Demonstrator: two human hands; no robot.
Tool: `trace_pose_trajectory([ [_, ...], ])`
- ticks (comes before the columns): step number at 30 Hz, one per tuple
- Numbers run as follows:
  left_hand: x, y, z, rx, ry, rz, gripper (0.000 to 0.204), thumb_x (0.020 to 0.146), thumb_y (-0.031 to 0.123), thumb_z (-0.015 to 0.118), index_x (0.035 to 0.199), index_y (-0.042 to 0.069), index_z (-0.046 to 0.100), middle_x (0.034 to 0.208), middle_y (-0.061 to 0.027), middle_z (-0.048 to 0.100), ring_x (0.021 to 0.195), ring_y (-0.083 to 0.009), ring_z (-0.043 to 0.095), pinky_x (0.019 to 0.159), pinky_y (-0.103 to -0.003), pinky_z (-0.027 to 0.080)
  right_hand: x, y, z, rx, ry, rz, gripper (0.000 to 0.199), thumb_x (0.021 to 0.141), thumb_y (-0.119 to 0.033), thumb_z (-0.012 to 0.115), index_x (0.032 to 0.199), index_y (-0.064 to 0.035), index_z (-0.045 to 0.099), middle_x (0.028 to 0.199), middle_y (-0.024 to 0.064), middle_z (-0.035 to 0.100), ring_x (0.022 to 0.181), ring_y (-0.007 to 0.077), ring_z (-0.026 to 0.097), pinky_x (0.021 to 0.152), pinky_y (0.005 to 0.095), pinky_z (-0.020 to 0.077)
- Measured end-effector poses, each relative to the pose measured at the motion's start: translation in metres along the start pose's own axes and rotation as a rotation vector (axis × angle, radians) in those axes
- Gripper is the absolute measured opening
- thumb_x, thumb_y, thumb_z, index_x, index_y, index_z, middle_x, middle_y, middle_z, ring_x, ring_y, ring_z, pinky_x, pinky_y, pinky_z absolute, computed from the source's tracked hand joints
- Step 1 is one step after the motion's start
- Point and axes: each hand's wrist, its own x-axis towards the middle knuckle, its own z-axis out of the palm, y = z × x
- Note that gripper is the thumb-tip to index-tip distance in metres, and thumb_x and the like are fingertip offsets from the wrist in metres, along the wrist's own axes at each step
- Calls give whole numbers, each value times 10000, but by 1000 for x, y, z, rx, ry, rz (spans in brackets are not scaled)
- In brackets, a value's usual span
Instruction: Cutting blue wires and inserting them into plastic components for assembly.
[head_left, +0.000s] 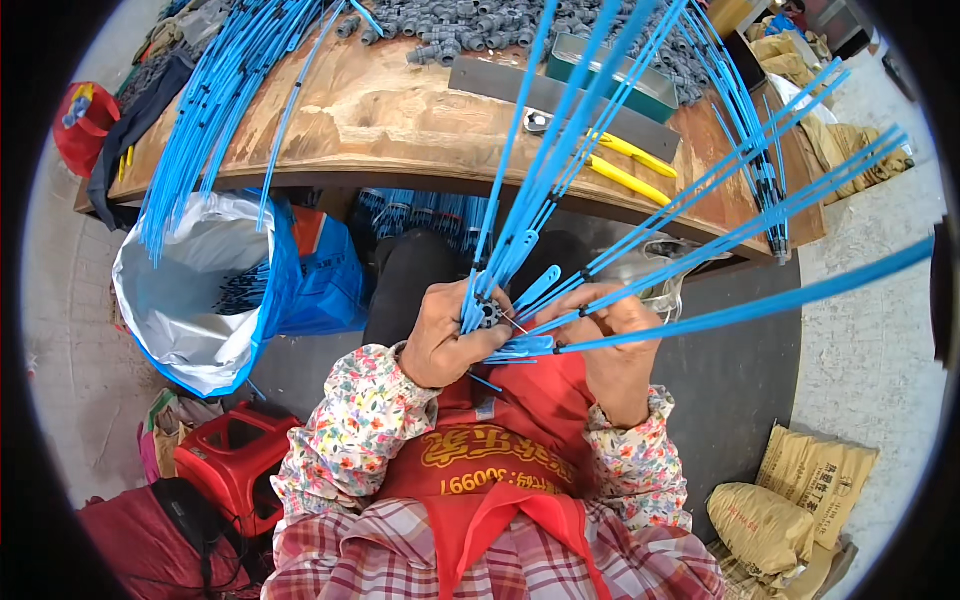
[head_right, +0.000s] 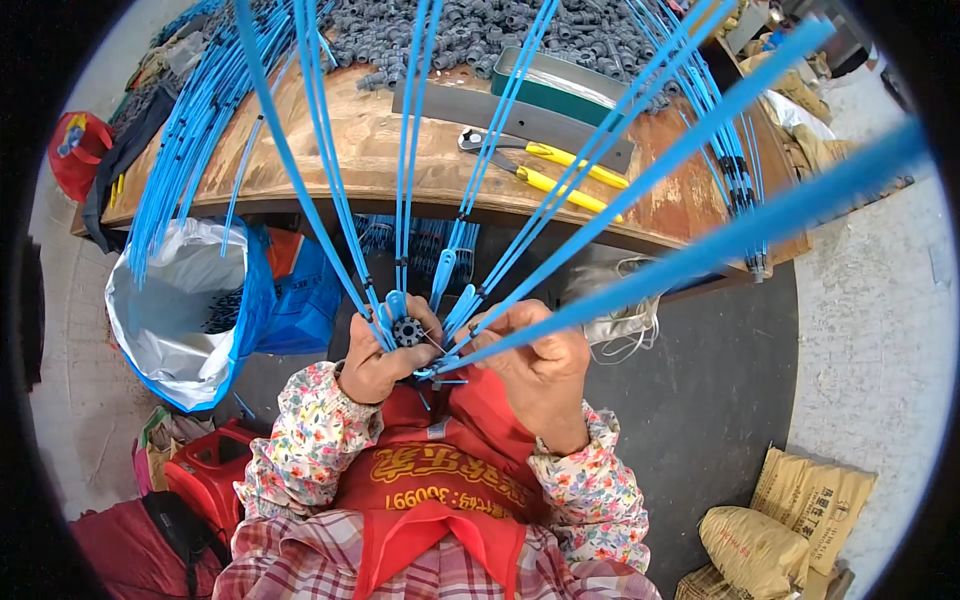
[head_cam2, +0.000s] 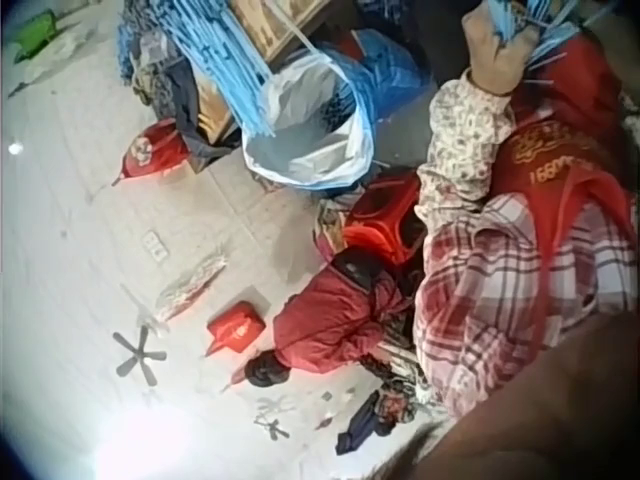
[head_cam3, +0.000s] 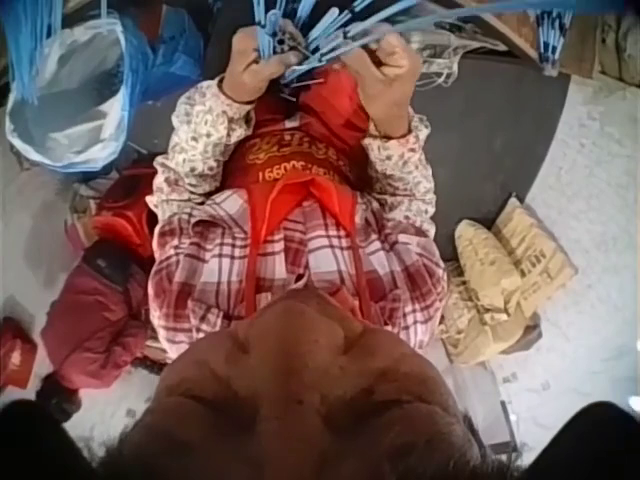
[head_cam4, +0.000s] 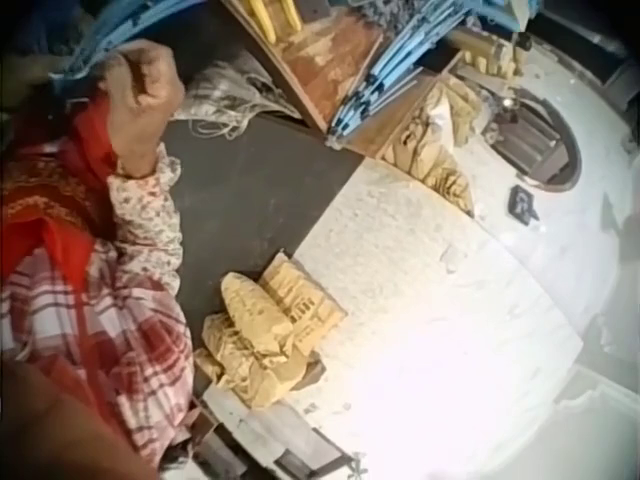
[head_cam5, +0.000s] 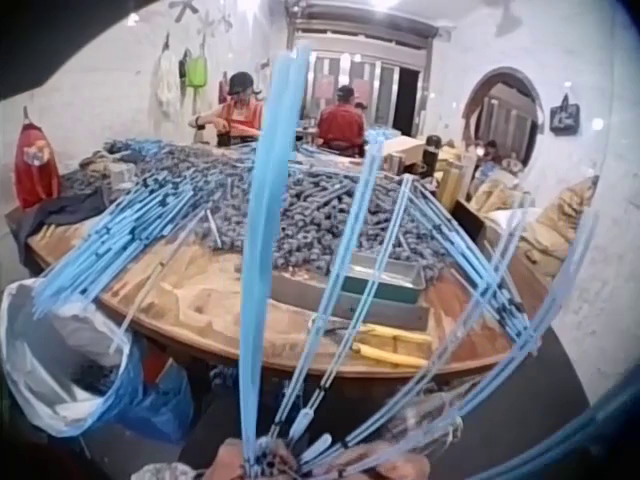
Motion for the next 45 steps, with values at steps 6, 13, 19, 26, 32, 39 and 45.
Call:
trace_pose_trajectory([
  [6, 0, -2, 0, -42, -98, -24, 156, 711, 106, 604, 782, -30, 576, 638, -99, 519, 536, -192, 515, 526, -305, 401, -2, 9, -1, -19, -66, -20, 175, 848, 12, 607, 1014, 54, 639, 835, 111, 667, 706, 142, 632, 637, 244, 518],
  [13, -4, -1, -3, -98, -151, -115, 178, 718, 97, 598, 847, -24, 578, 680, -104, 540, 557, -204, 519, 539, -311, 407, 1, 0, -2, -183, -117, -92, 212, 798, 23, 631, 1006, 41, 662, 797, 116, 654, 716, 172, 638, 611, 262, 497],
  [19, 1, 11, -1, -94, -205, -68, 241, 717, 86, 592, 926, -34, 578, 724, -120, 569, 594, -228, 535, 574, -310, 419, 5, -8, -4, -224, -140, -48, 239, 767, -26, 698, 1000, 21, 675, 801, 124, 653, 716, 158, 627, 620, 265, 494],
  [26, 0, 8, -3, -197, -256, -148, 234, 719, 83, 589, 922, -31, 568, 723, -125, 561, 627, -226, 533, 600, -316, 418, 9, -7, -3, -138, -210, 48, 153, 749, 7, 702, 900, 30, 686, 789, 109, 652, 713, 148, 623, 628, 272, 487],
  [32, 0, 2, -8, -141, -275, -152, 157, 732, 91, 595, 833, -20, 549, 685, -97, 531, 605, -189, 505, 578, -314, 398, 3, 5, 9, -270, -128, 1, 61, 771, 16, 674, 815, 22, 633, 767, 98, 631, 690, 140, 604, 585, 272, 462],
  [39, 6, 12, -2, -150, -219, -272, 178, 791, 164, 634, 784, 1, 562, 690, -61, 545, 620, -127, 500, 570, -289, 391, 7, 30, 21, -537, 54, -326, 97, 781, 28, 640, 829, 4, 559, 748, 95, 584, 648, 180, 589, 557, 278, 440],
  [45, 4, 0, -1, -240, 183, -198, 254, 811, 242, 672, 820, 4, 582, 687, -45, 569, 594, -122, 516, 540, -259, 408, 25, 22, 22, -461, -5, -408, 123, 790, 33, 614, 904, -3, 586, 740, 97, 564, 639, 214, 591, 564, 291, 452],
])
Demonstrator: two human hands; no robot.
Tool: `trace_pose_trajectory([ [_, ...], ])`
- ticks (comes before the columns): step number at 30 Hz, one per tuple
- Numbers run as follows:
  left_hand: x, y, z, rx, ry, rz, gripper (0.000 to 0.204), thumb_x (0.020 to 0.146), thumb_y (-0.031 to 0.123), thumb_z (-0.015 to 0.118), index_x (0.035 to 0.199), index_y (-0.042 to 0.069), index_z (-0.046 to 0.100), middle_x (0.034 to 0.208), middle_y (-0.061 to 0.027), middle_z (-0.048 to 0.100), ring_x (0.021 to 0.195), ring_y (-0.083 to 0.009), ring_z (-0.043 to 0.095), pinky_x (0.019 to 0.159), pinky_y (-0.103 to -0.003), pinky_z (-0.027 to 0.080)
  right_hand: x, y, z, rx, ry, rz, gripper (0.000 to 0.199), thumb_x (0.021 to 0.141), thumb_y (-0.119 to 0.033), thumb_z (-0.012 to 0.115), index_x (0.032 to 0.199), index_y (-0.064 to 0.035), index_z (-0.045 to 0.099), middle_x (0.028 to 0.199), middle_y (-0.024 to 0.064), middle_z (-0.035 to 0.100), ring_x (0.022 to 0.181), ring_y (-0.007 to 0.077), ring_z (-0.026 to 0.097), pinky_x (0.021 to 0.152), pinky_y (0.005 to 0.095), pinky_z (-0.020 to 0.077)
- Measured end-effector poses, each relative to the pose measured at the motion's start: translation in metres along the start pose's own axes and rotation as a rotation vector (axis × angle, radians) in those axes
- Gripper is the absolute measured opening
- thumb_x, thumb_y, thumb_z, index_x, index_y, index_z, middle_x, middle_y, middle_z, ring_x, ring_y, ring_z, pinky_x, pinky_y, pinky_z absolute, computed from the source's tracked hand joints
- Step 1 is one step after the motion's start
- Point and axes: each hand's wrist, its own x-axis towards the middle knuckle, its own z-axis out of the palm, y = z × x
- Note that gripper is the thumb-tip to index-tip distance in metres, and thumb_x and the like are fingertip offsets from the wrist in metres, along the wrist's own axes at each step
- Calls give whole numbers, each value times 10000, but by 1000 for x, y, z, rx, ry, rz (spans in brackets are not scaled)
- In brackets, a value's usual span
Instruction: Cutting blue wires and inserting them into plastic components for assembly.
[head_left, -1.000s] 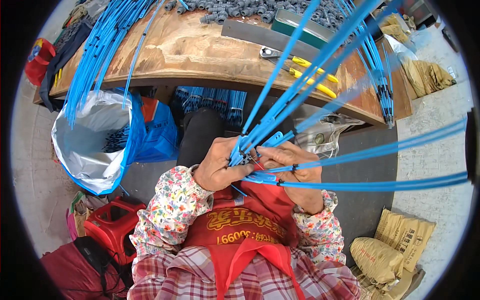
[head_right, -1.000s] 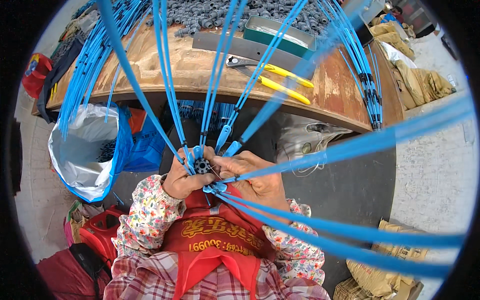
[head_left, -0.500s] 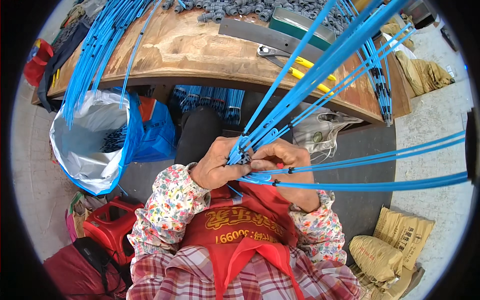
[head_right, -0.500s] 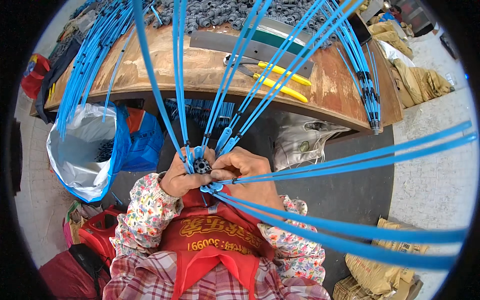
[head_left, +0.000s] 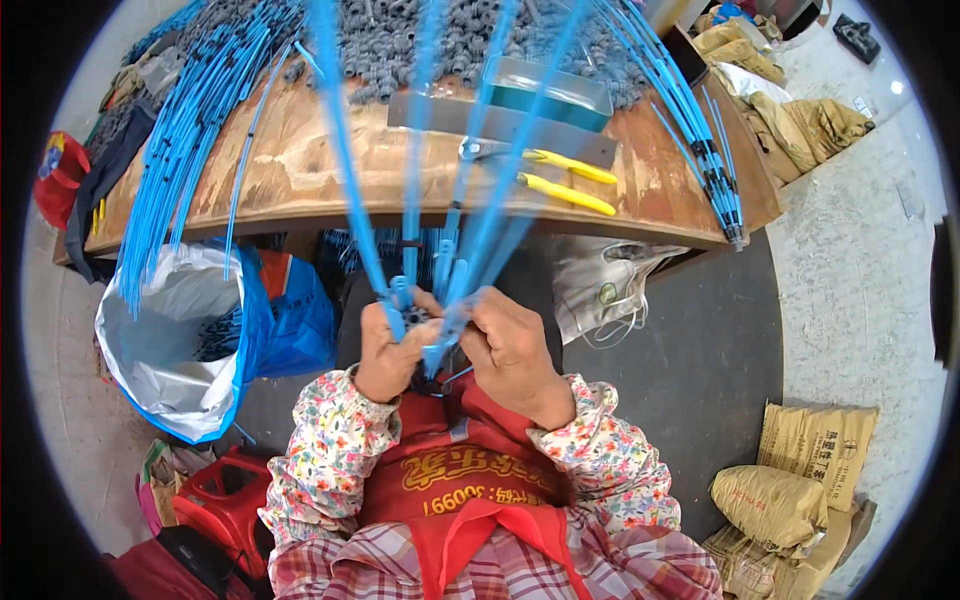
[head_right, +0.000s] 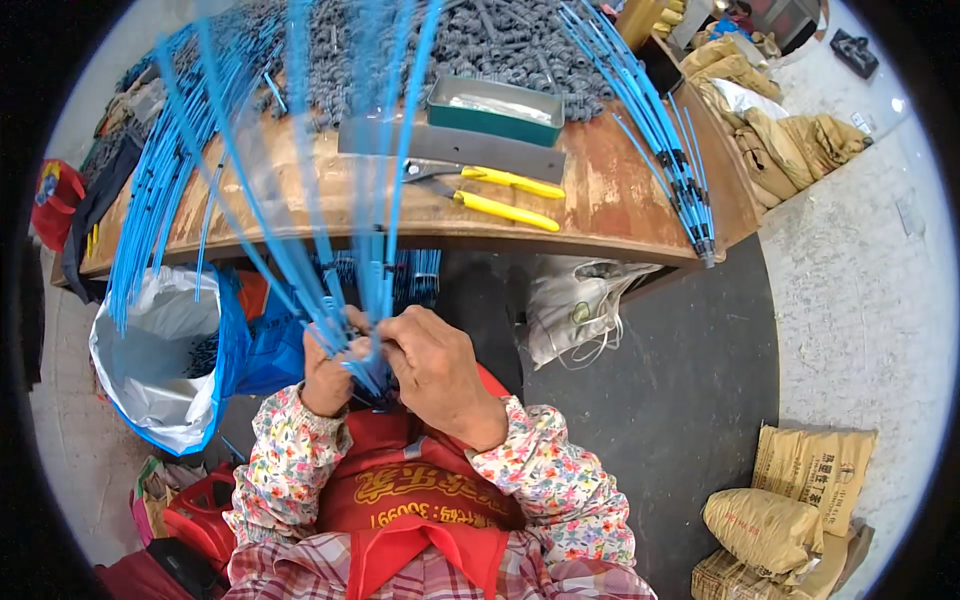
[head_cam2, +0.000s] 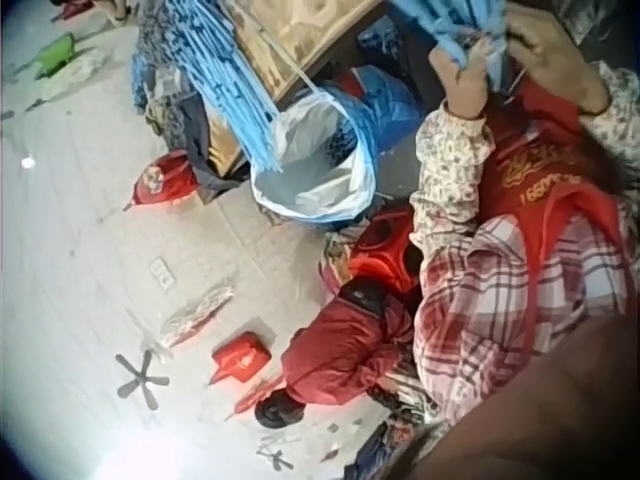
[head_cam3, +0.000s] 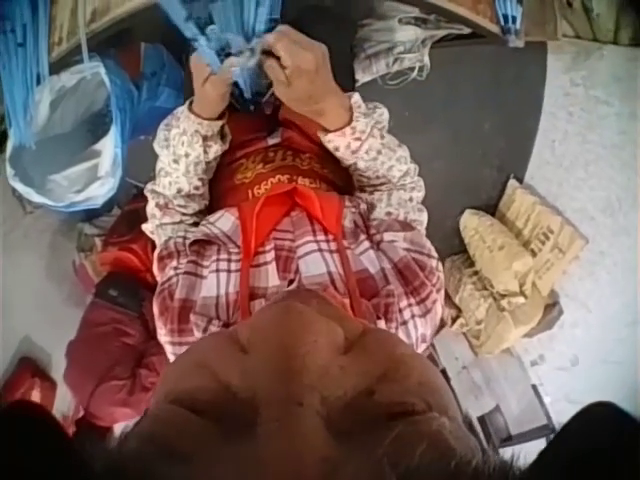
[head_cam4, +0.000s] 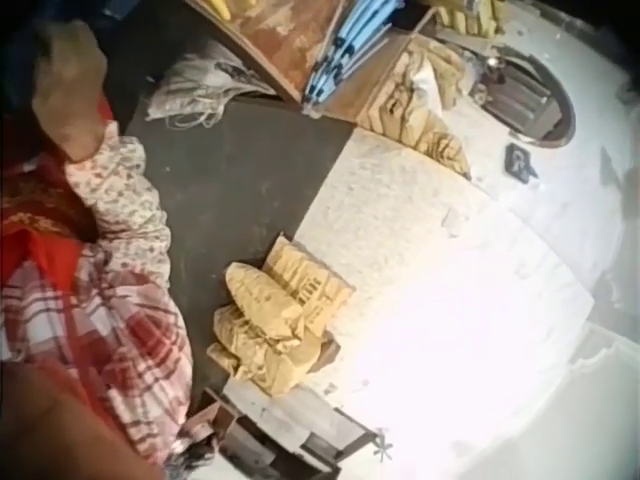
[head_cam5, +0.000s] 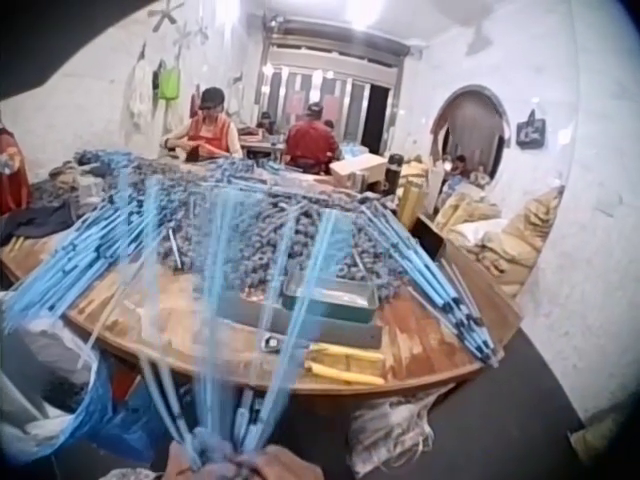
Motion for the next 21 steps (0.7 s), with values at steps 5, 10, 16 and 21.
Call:
trace_pose_trajectory([
  [5, 4, -16, -55, -360, 107, -38, 343, 823, 328, 659, 864, -1, 570, 697, -83, 594, 570, -144, 539, 496, -246, 408, 27, -1, -41, 132, -26, 191, 143, 795, 30, 614, 935, 7, 600, 744, 112, 562, 637, 230, 596, 566, 294, 461],
  [10, 4, 6, -69, -404, -97, 98, 415, 834, 397, 629, 895, -8, 562, 714, -125, 611, 556, -157, 538, 484, -244, 403, 74, 46, -80, -561, 204, -129, 198, 738, -50, 679, 899, -19, 566, 874, 133, 548, 842, 305, 531, 723, 395, 440],
  [16, -5, 9, -72, -402, -249, 56, 496, 821, 428, 641, 959, -44, 580, 769, -170, 639, 578, -158, 555, 479, -236, 392, 88, 59, -81, -765, -18, -120, 272, 723, -130, 699, 914, -33, 532, 904, 153, 512, 866, 326, 474, 751, 422, 395],
  [21, -5, 2, -70, -440, -227, 95, 502, 816, 414, 654, 976, -57, 586, 815, -181, 648, 571, -152, 555, 478, -237, 390, 82, 64, -87, -932, -124, -241, 267, 747, -184, 680, 887, -32, 511, 883, 150, 485, 833, 331, 463, 714, 439, 375],
])
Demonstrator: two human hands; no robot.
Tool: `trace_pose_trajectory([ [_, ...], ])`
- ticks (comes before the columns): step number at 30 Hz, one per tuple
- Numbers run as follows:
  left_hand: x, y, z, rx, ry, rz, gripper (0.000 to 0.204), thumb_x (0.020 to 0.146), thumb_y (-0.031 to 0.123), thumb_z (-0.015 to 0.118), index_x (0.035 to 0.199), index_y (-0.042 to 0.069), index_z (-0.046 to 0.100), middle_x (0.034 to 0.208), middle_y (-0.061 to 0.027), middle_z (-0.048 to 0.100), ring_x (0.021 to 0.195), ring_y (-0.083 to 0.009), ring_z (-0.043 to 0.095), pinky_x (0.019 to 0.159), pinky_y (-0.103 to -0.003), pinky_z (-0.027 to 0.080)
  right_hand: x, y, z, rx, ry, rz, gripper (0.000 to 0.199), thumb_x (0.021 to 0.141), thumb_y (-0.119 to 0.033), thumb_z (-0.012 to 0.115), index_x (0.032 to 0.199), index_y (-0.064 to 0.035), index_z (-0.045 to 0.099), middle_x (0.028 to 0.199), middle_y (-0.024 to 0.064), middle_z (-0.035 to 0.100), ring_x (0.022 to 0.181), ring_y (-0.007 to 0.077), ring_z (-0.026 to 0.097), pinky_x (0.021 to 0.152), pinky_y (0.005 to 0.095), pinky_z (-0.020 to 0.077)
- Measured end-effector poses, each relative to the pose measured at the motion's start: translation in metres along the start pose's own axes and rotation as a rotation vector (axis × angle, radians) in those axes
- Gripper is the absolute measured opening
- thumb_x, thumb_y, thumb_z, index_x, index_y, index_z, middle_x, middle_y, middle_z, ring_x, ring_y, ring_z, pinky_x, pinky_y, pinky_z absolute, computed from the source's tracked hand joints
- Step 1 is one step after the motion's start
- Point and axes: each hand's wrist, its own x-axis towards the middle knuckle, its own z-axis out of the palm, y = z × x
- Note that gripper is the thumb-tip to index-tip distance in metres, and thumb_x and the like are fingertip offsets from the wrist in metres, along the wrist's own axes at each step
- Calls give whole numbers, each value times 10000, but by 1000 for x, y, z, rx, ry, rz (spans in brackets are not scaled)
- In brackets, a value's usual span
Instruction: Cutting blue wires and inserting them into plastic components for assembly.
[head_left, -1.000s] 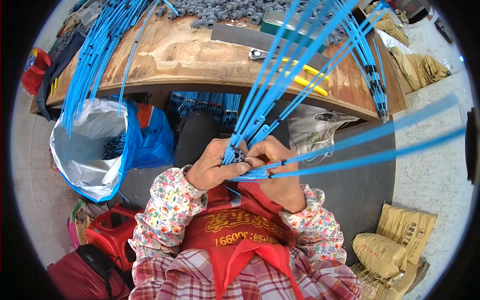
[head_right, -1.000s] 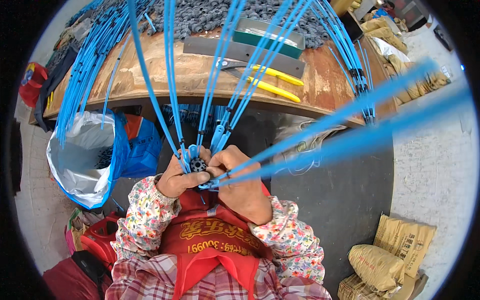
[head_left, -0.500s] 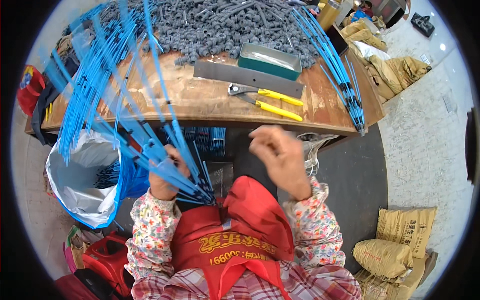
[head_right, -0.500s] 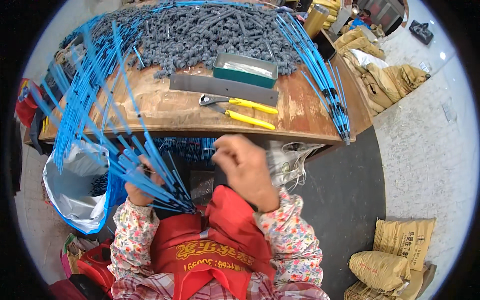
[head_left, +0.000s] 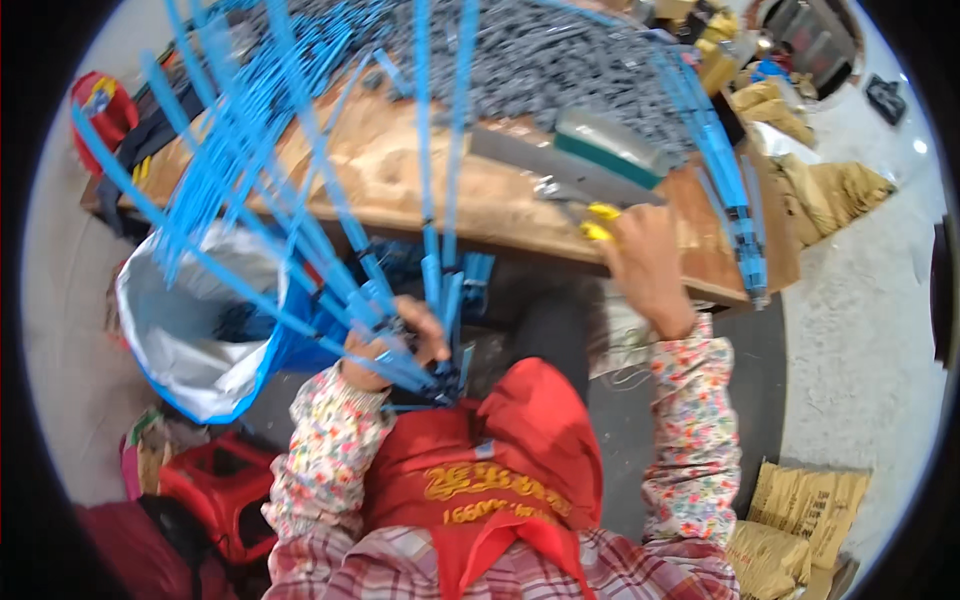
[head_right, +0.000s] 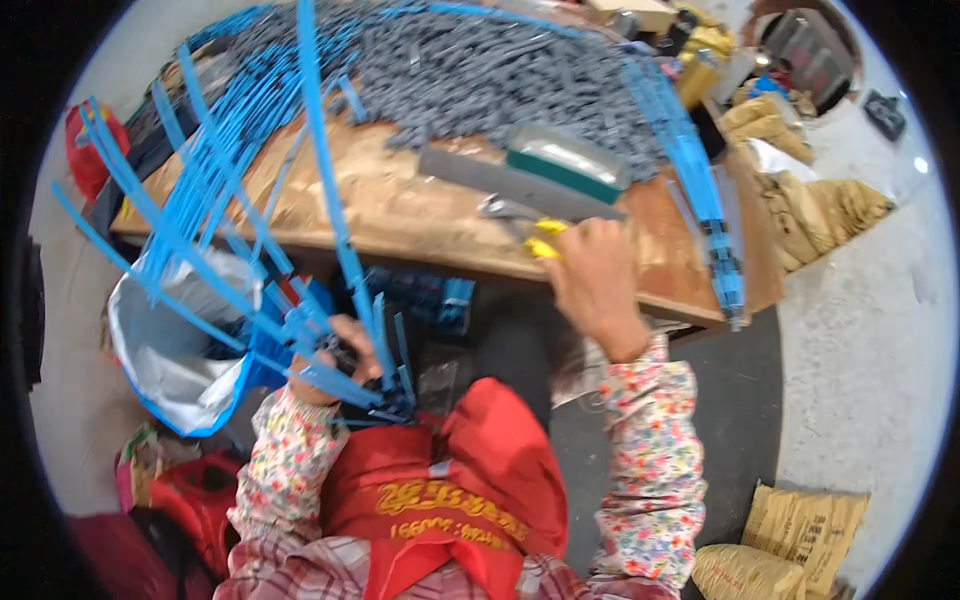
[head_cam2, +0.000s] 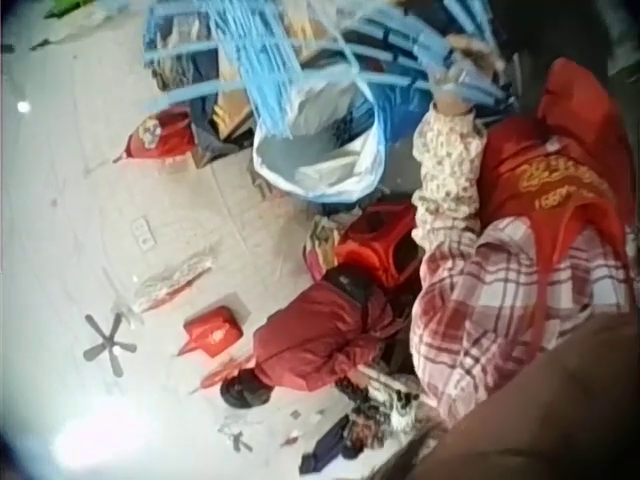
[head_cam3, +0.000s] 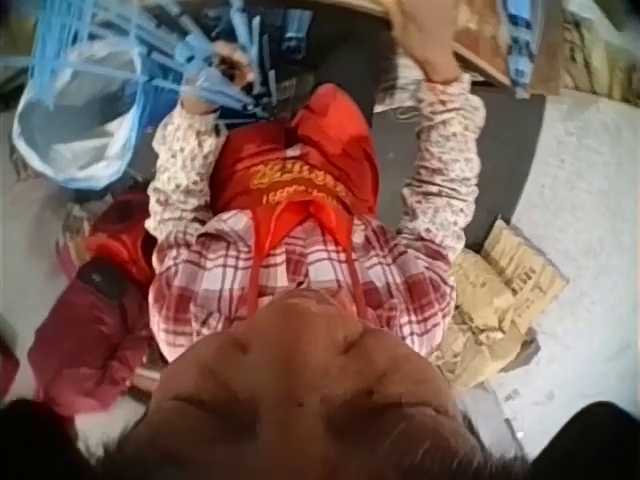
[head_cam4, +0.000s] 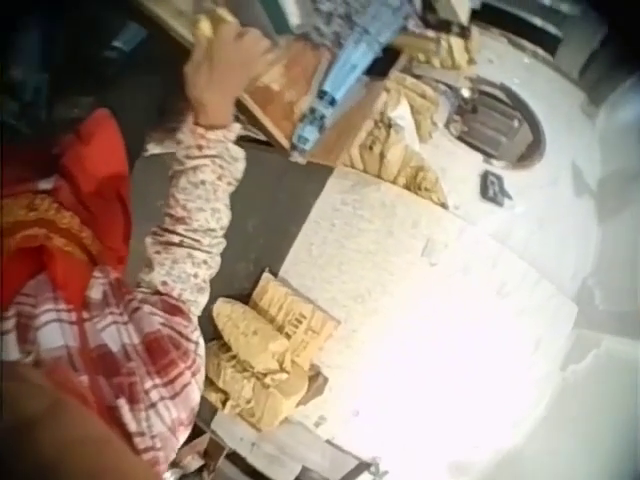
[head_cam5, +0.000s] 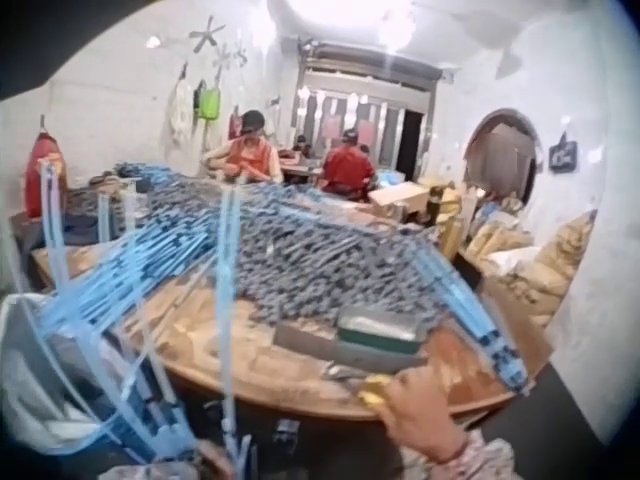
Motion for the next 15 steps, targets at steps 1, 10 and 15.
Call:
trace_pose_trajectory([
  [1, 3, 3, -2, 3, -43, -8, 505, 814, 409, 659, 983, -62, 585, 832, -184, 649, 569, -154, 555, 478, -240, 394, -1, -2, -3, -10, 12, -6, 250, 757, -179, 674, 879, -32, 512, 884, 151, 478, 840, 335, 457, 711, 441, 370],
  [10, 8, 13, -4, -74, -301, -65, 569, 788, 395, 711, 1059, -91, 588, 882, -206, 652, 555, -148, 539, 474, -230, 402, -69, -96, -51, 1165, -78, 804, 211, 856, -102, 607, 1017, 8, 527, 754, 54, 550, 681, 113, 511, 621, 261, 415],
  [15, 12, 15, 7, -87, -336, -176, 624, 766, 415, 730, 1070, -111, 584, 936, -219, 649, 556, -141, 539, 498, -219, 423, -102, -132, -37, 1959, -703, 402, 383, 834, -154, 674, 1126, 59, 547, 921, 81, 593, 831, 141, 560, 754, 272, 446],
])
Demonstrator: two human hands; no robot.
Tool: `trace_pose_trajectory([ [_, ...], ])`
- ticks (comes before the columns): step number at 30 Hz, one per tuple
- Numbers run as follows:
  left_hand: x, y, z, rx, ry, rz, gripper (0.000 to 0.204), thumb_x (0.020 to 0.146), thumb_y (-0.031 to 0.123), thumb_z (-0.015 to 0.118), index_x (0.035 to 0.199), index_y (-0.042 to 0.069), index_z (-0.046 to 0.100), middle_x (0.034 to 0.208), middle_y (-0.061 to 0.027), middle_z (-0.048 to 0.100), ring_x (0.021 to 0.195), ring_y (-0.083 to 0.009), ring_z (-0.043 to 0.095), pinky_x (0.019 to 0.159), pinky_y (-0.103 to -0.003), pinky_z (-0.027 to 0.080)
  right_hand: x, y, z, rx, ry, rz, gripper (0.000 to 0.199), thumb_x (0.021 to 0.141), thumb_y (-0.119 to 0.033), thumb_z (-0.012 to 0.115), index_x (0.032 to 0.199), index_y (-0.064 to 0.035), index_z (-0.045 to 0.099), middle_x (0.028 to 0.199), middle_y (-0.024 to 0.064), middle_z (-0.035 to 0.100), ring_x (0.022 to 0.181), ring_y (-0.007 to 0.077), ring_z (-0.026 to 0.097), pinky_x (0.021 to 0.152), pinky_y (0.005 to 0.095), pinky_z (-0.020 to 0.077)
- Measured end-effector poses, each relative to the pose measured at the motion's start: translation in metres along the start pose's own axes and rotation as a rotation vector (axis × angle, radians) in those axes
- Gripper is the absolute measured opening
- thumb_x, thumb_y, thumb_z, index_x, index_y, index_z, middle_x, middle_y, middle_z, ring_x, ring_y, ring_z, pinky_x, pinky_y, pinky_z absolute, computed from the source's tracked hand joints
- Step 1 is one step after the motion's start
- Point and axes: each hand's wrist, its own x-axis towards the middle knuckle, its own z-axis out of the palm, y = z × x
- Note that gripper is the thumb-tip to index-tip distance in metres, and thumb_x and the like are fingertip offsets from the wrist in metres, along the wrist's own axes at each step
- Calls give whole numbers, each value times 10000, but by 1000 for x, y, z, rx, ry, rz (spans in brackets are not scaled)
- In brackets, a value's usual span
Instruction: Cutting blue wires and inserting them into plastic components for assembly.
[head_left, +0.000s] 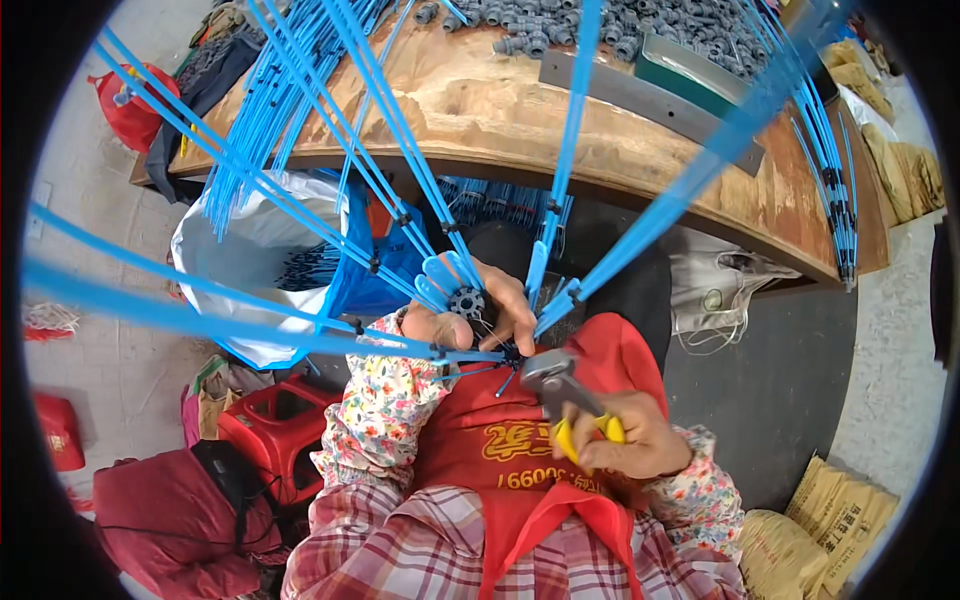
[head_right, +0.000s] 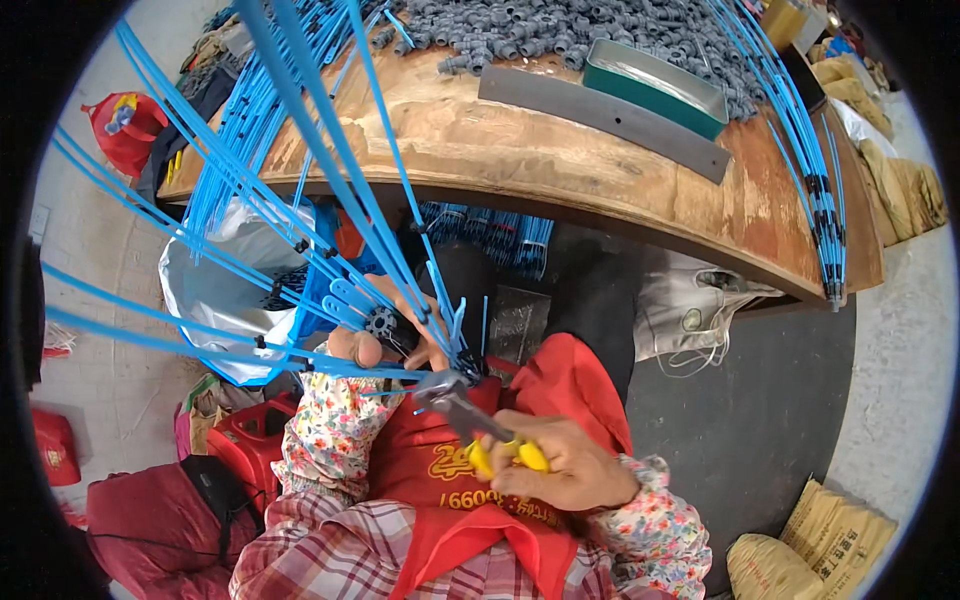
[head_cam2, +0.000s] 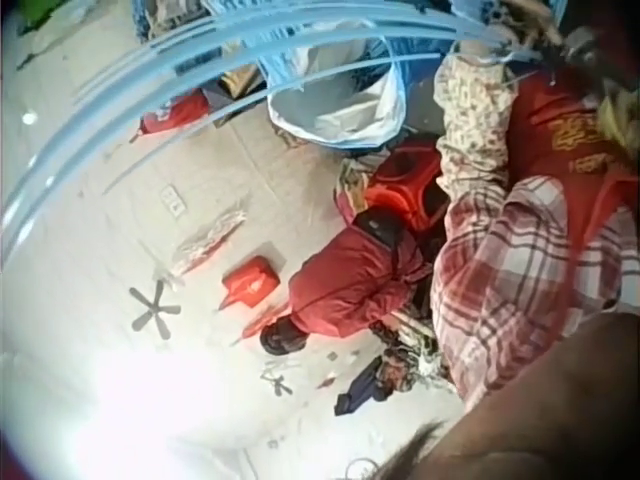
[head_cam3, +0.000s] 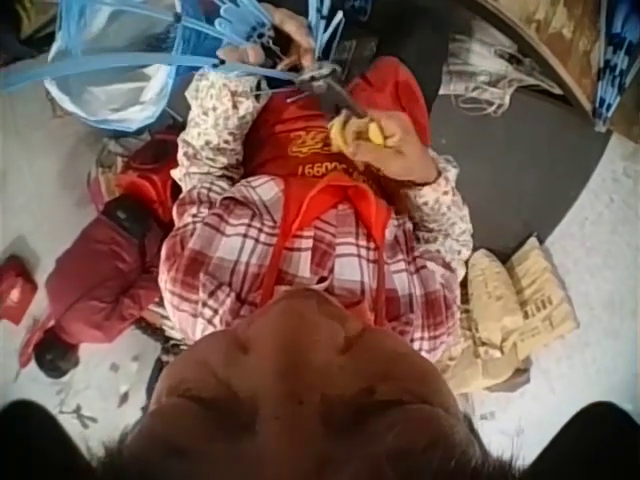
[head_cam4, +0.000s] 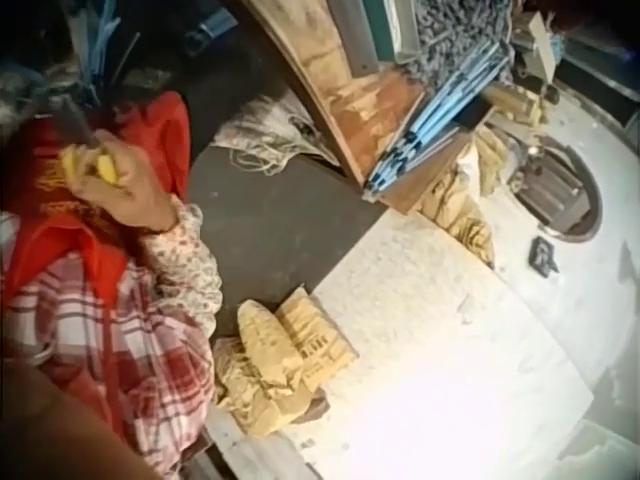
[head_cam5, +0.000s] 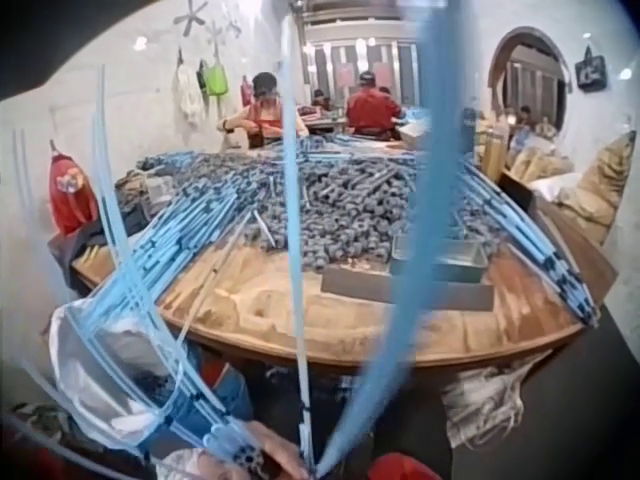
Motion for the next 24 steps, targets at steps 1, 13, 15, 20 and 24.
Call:
trace_pose_trajectory([
  [1, 0, -2, 0, -5, -1, -6, 624, 766, 415, 730, 1070, -111, 584, 936, -219, 649, 556, -141, 539, 498, -219, 423, 2, 4, 3, 123, -155, 45, 439, 844, -185, 674, 1165, 80, 535, 997, 109, 604, 897, 159, 577, 799, 287, 458],
  [13, 1, -2, 9, -53, 92, -140, 618, 693, 409, 793, 1010, -92, 619, 891, -192, 647, 800, -222, 625, 684, -290, 484, 22, 23, 27, 1059, -340, 151, 552, 923, -290, 555, 1316, 66, 400, 1264, 242, 507, 1175, 353, 512, 980, 457, 422],
  [15, 4, -6, 4, -60, 47, -122, 619, 692, 417, 792, 994, -95, 622, 871, -190, 646, 790, -224, 617, 681, -293, 476, 21, 23, 27, 1077, -338, 159, 555, 921, -298, 555, 1317, 61, 401, 1267, 246, 503, 1177, 359, 509, 980, 461, 421],
  [20, 8, -6, 4, 0, 22, -114, 617, 693, 428, 786, 966, -101, 625, 829, -180, 642, 751, -222, 598, 644, -298, 448, 18, 23, 30, 1116, -300, 195, 528, 926, -335, 535, 1284, 37, 426, 1241, 252, 512, 1176, 368, 511, 974, 466, 423],
  [24, 9, -6, 2, 39, 6, -100, 618, 689, 435, 786, 950, -102, 627, 826, -180, 639, 723, -212, 581, 612, -294, 422, 14, 20, 36, 1116, -254, 204, 443, 941, -369, 495, 1168, 10, 463, 1131, 219, 550, 1096, 345, 560, 925, 434, 453],
])
